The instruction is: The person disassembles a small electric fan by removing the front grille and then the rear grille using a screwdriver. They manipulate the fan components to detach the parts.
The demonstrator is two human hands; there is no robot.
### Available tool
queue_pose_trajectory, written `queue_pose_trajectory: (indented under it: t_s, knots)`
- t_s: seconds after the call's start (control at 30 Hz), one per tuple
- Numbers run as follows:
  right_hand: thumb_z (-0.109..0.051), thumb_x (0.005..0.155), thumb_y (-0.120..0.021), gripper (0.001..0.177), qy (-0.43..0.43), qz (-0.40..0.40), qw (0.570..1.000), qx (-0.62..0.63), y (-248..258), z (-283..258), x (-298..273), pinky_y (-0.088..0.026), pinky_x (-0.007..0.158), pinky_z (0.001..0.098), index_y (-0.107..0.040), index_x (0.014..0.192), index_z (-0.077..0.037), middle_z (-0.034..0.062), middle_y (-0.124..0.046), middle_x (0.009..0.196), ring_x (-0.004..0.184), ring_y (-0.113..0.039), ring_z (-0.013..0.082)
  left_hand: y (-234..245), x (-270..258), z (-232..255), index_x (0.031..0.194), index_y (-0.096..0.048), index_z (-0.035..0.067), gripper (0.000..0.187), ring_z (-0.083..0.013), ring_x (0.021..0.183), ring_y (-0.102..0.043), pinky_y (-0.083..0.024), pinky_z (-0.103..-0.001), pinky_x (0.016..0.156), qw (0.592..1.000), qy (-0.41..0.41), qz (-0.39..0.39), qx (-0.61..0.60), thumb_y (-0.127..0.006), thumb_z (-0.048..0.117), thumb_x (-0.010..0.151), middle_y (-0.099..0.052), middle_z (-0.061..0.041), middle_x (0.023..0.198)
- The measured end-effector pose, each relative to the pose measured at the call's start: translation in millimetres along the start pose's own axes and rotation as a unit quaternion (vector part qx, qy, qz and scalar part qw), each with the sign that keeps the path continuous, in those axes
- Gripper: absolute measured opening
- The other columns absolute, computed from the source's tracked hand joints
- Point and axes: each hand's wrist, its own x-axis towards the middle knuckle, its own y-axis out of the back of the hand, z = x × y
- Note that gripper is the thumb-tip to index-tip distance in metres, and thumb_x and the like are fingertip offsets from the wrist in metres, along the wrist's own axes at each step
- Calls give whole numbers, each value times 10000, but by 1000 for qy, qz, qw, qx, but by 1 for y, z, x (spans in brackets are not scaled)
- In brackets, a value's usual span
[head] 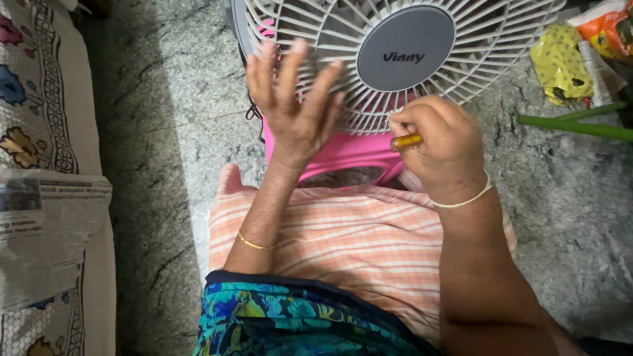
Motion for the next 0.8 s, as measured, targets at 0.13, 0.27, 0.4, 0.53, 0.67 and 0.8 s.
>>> queue_pose_trajectory:
  t_s: [0.13,0.27,0.4,0.53,0.67,0.8]
  knots:
    - [26,963,-843,184,1,49,998,49,-1,-2,9,-589,735,288,-667,999,-16,109,-678,1000,860,-702,205,6,-5,22,1365,-658,259,244,-273,1572,-211,-146,-590,1330,998,10,-36,48,-609,320,1134,-341,-15,1625]
    - [41,974,-852,201,41,71,996,43,-11,-7,19,-597,741,297,-679,1061,-12,115,-673,1009,855,-697,222,4,-3,28,1367,-666,236,253,-281,1566,-226,-147,-611,1317,996,15,-49,75,-631,300,1125,-378,-15,1622]
    - [25,877,-816,184,10,7,999,-49,-11,-18,11,-550,742,371,-693,1004,-25,117,-661,951,833,-669,272,5,-2,26,1355,-669,232,257,-297,1563,-232,-145,-624,1304,997,12,-53,62,-625,243,1102,-371,-6,1614]
    - [-7,807,-803,157,-20,-110,994,5,-4,-20,9,-543,695,381,-720,937,-35,115,-666,882,789,-668,286,9,-3,19,1383,-668,271,312,-271,1570,-231,-148,-610,1326,998,7,-49,43,-616,173,1091,-373,13,1619]
    - [4,906,-796,146,-53,-72,995,54,-2,-18,9,-558,707,328,-733,1032,-32,99,-688,966,821,-690,226,8,-4,17,1399,-667,273,334,-264,1557,-251,-164,-604,1321,999,6,-43,29,-627,165,1085,-389,3,1608]
    - [7,990,-829,136,-30,35,999,12,-9,-21,14,-575,763,317,-711,1055,-13,106,-691,1007,886,-709,225,8,-2,19,1391,-661,279,310,-250,1548,-264,-172,-595,1323,999,14,-33,16,-632,185,1096,-397,11,1600]
